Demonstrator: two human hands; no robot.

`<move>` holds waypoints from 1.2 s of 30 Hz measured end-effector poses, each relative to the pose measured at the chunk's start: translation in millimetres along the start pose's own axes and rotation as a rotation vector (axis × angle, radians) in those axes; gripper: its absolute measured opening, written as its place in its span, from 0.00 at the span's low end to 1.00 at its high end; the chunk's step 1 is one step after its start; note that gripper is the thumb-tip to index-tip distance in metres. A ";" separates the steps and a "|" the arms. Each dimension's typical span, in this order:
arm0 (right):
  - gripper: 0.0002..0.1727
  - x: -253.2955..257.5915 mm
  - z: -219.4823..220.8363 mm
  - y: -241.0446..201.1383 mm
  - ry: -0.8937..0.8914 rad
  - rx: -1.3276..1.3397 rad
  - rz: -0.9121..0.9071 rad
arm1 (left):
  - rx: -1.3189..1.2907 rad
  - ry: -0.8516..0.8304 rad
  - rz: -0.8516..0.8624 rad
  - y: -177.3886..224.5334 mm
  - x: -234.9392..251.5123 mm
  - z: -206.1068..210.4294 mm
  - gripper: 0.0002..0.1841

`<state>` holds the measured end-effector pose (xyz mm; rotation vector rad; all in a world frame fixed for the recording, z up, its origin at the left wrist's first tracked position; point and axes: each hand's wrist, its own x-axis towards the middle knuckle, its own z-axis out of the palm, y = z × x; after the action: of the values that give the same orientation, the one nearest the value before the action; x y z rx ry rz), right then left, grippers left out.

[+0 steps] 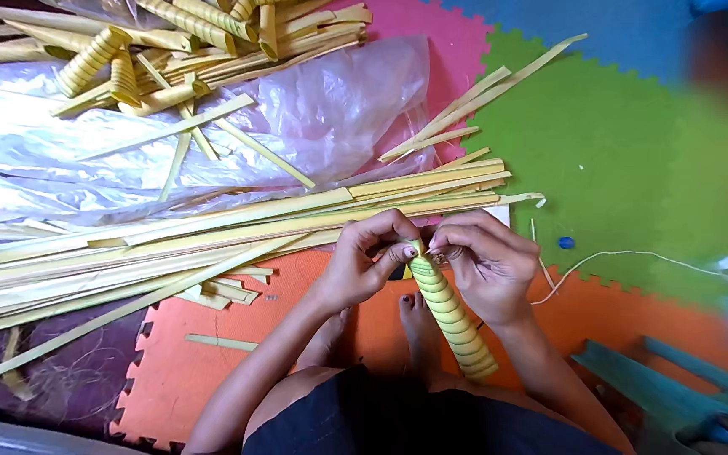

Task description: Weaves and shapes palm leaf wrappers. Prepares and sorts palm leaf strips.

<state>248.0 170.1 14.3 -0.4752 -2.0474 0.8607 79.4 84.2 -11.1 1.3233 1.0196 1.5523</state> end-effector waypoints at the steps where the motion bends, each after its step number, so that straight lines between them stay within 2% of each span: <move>1: 0.03 -1.2 0.9 -0.1 -0.004 -0.001 -0.004 | 0.012 0.005 -0.008 0.1 -0.6 0.3 0.01; 5: 0.02 -7.9 4.2 5.7 -0.028 0.009 -0.024 | 0.058 0.014 -0.046 -3.7 -4.0 1.4 0.02; 9: 0.02 -9.7 2.8 11.6 -0.042 0.225 0.154 | 0.004 -0.030 -0.034 -2.3 -1.2 -5.3 0.01; 12: 0.02 -5.5 8.0 17.7 -0.087 0.235 0.155 | 0.036 -0.041 -0.100 -2.8 -1.1 -10.8 0.03; 15: 0.03 -10.6 22.1 34.5 -0.203 0.228 0.252 | 0.263 -0.081 -0.261 -8.7 -11.9 -30.1 0.04; 17: 0.08 -22.1 35.3 50.1 -0.323 0.183 0.425 | 0.451 -0.089 -0.356 -7.0 -29.2 -59.8 0.10; 18: 0.10 -30.9 42.7 59.6 -0.382 0.158 0.538 | 0.489 -0.051 -0.389 -3.0 -41.6 -78.9 0.11; 20: 0.12 -55.8 60.4 79.8 -0.505 0.071 0.686 | 0.497 0.146 -0.426 8.6 -68.9 -115.3 0.10; 22: 0.17 -89.3 78.0 93.5 -0.709 -0.098 0.699 | 0.407 0.390 -0.439 18.7 -96.4 -139.9 0.07; 24: 0.28 -121.8 92.8 100.6 -0.891 -0.297 0.627 | 0.266 0.563 -0.409 20.2 -116.1 -153.3 0.12; 25: 0.28 -133.5 98.2 102.4 -0.931 -0.389 0.571 | 0.214 0.615 -0.389 17.4 -122.0 -157.1 0.14; 26: 0.26 -141.1 100.7 102.5 -0.933 -0.438 0.518 | 0.190 0.652 -0.382 13.7 -125.3 -158.9 0.15; 28: 0.25 -137.4 95.0 92.9 -0.900 -0.364 0.542 | 0.154 0.704 -0.407 6.4 -124.3 -155.1 0.16; 30: 0.25 -120.2 80.1 71.5 -0.724 -0.213 0.538 | 0.133 0.710 -0.447 -0.6 -115.1 -142.5 0.14; 33: 0.23 -85.2 52.0 43.6 -0.446 -0.157 0.363 | 0.097 0.595 -0.517 -8.6 -94.4 -118.1 0.13; 36: 0.22 -58.7 29.5 31.2 -0.302 -0.145 0.216 | -0.052 0.471 -0.563 -13.4 -66.6 -91.8 0.14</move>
<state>258.1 144.6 -53.1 -0.6913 -2.3779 0.9620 -4.1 19.9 -55.1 0.5544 1.4756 1.4494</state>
